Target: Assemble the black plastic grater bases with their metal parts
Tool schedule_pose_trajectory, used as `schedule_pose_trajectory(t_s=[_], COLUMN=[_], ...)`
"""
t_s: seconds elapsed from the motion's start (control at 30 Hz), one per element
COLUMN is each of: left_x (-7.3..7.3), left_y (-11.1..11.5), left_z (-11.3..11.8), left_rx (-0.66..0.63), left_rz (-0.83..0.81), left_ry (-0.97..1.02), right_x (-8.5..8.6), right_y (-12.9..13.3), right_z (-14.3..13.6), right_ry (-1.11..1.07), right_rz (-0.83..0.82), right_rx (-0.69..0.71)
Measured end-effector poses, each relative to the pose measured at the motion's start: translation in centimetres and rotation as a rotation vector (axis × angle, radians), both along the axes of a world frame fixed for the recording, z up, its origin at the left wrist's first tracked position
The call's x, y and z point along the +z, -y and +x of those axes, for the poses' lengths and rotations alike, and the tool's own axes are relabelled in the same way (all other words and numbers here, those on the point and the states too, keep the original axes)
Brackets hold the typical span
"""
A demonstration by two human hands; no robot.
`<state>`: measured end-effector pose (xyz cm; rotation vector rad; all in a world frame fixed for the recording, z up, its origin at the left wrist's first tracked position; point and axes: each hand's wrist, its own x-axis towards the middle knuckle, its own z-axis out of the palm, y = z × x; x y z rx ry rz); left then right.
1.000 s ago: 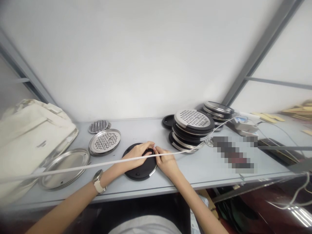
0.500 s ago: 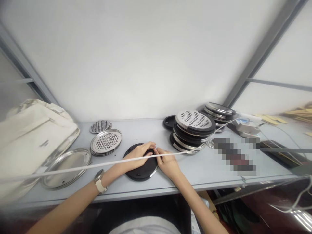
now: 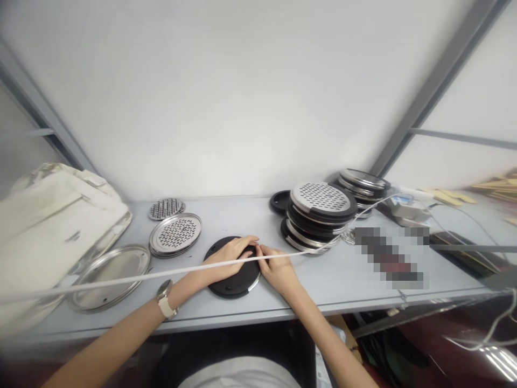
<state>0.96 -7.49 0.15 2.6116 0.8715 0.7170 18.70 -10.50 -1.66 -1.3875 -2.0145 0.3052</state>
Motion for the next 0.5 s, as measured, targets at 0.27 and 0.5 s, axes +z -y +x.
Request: schedule_pose_trajectory(t_s=[0.27,0.5], left_x=[0.13,0.22], left_y=[0.06,0.03], left_z=[-0.06,-0.12], left_rx=[0.007,-0.029], left_rz=[0.06,0.07], left_ry=[0.032,0.023], right_x=[0.05,-0.17], right_y=[-0.06,-0.04], right_z=[0.0,0.07], right_ry=[-0.01,0.014], right_rz=[0.034,0.014], right_rx=[-0.033,-0.01])
